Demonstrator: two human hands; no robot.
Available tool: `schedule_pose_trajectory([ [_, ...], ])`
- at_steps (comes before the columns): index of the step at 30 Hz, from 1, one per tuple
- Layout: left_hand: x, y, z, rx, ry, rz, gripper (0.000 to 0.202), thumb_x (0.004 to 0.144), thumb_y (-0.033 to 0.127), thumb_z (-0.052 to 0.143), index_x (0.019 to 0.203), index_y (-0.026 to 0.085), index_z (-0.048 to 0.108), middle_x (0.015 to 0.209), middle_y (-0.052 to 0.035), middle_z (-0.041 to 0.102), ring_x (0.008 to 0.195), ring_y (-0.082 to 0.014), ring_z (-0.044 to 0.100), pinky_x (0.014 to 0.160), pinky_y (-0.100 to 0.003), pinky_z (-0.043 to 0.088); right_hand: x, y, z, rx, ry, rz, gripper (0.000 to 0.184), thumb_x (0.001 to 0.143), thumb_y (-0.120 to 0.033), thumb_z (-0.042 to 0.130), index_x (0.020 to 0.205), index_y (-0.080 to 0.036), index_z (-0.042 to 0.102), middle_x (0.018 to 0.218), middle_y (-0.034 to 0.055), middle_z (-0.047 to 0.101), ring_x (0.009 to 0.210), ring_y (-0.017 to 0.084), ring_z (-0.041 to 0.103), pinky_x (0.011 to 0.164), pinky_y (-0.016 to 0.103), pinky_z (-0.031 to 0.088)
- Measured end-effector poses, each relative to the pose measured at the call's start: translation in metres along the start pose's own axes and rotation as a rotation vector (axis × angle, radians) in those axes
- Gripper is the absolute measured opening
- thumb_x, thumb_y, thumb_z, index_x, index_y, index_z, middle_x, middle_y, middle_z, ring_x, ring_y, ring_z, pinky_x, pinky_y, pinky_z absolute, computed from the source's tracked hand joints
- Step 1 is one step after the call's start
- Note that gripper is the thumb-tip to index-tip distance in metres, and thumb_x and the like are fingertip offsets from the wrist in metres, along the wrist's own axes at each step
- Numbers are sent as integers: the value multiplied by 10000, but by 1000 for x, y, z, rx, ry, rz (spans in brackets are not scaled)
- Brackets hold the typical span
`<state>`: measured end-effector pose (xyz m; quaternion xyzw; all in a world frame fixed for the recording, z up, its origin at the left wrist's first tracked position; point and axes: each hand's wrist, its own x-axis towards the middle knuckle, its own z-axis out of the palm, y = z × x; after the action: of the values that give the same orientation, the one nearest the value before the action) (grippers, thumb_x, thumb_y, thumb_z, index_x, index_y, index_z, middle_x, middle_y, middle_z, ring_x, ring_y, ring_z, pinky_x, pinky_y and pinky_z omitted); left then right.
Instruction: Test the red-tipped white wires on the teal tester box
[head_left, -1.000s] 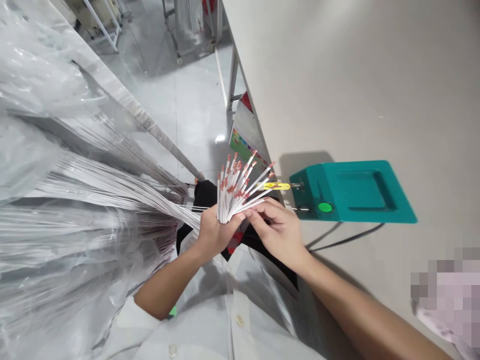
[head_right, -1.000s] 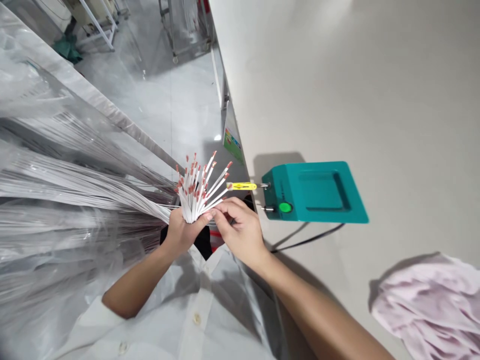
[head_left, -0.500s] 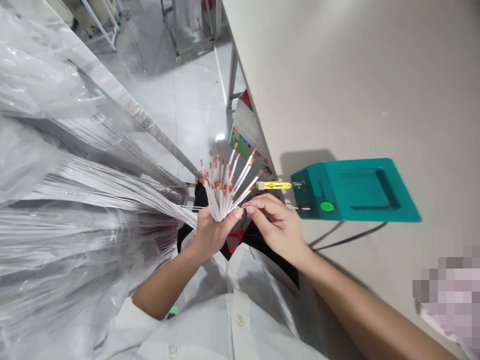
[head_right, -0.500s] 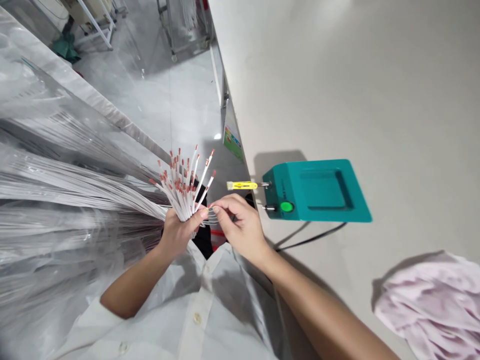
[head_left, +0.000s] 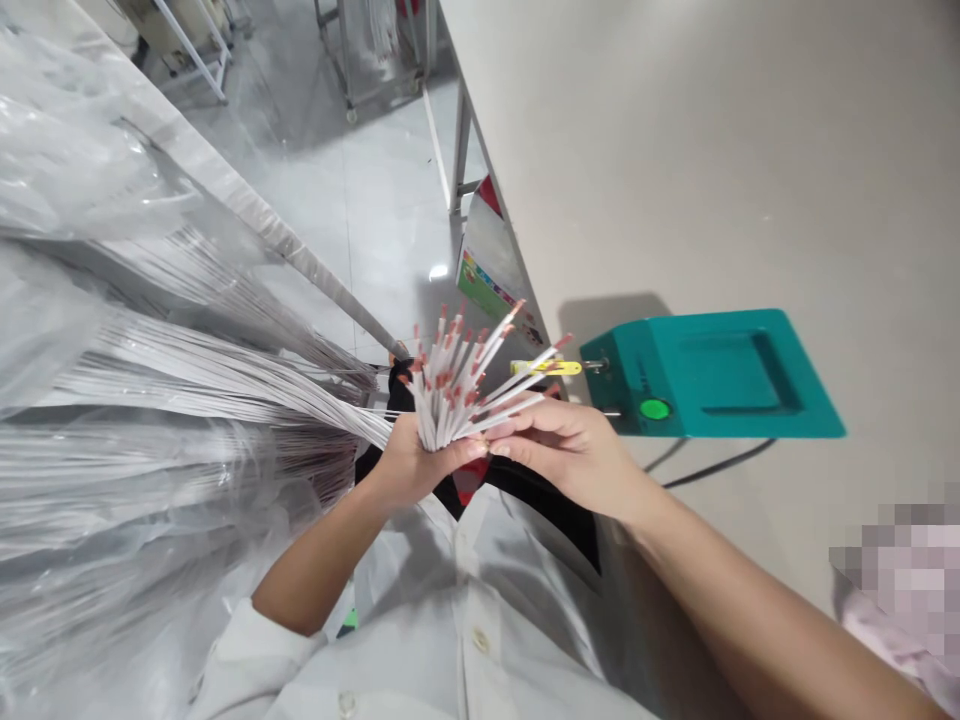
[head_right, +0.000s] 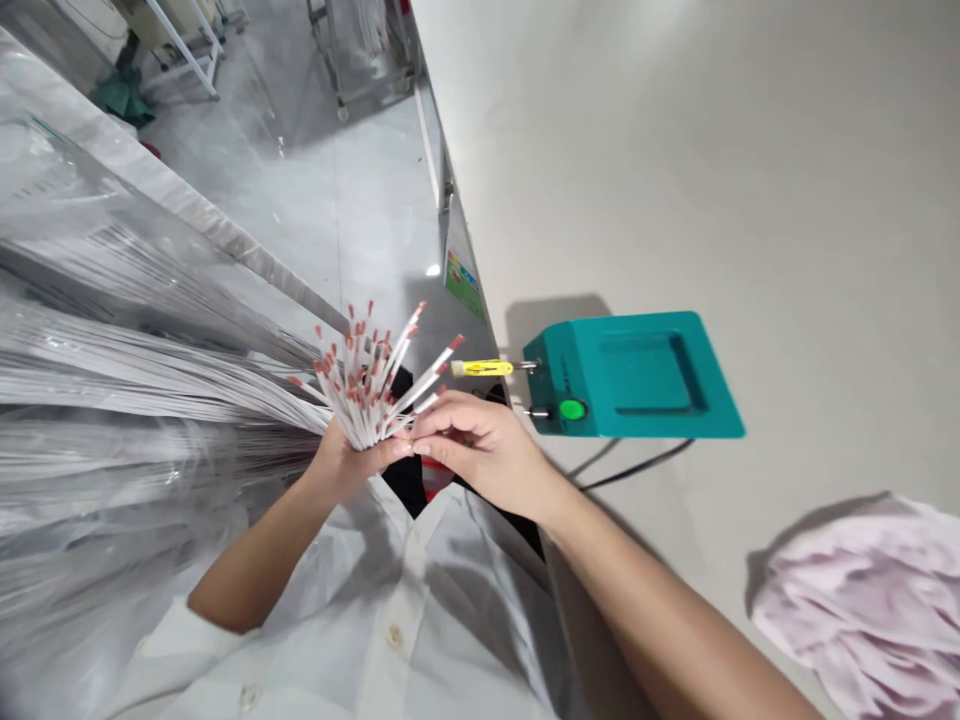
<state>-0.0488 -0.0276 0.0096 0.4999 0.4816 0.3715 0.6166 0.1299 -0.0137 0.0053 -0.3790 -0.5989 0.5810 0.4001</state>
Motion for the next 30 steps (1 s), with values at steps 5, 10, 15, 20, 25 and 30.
schedule_pose_trajectory([
  [5, -2, 8, 3, -54, 66, -88, 241, 690, 404, 666, 629, 174, 629, 492, 25, 479, 466, -91, 416, 497, -240, 387, -2, 8, 26, 385, 183, 202, 157, 684, -358, 721, 714, -206, 692, 763, 11, 611, 497, 68, 492, 401, 204, 424],
  [10, -3, 12, 11, -8, 130, -115, 240, 726, 409, 623, 644, 184, 651, 562, -10, 551, 534, -112, 467, 535, -243, 416, -3, 11, 33, 342, 322, 169, 143, 702, -349, 705, 717, -208, 688, 752, 10, 630, 488, 70, 488, 435, 223, 447],
  [15, -3, 1, 15, 3, 154, -139, 237, 756, 375, 611, 732, 145, 661, 551, 7, 539, 474, -76, 430, 480, -214, 371, -2, 8, 28, 29, 399, 0, 63, 755, -256, 655, 720, -211, 684, 739, 26, 651, 679, 136, 607, 622, 277, 525],
  [20, -4, -1, 16, 66, 169, -108, 231, 776, 350, 592, 694, 146, 663, 520, 21, 519, 480, -79, 446, 501, -219, 373, -4, 12, 23, -396, 364, -210, 110, 824, -201, 553, 770, -209, 648, 730, 36, 649, 673, 142, 604, 599, 273, 507],
  [25, -4, -2, 19, 115, 185, -123, 255, 783, 370, 575, 678, 156, 665, 537, 15, 542, 495, -92, 472, 531, -231, 389, -6, 16, 11, -981, 276, -501, 170, 806, -162, 495, 840, -219, 652, 793, 47, 683, 712, 166, 622, 639, 290, 480],
  [30, -4, -3, 18, 102, 194, -112, 248, 791, 358, 572, 662, 165, 662, 497, 32, 512, 481, -88, 464, 546, -229, 392, -11, 14, 0, -1151, 85, -462, 189, 795, -167, 488, 834, -212, 667, 805, 61, 685, 687, 188, 615, 617, 321, 457],
])
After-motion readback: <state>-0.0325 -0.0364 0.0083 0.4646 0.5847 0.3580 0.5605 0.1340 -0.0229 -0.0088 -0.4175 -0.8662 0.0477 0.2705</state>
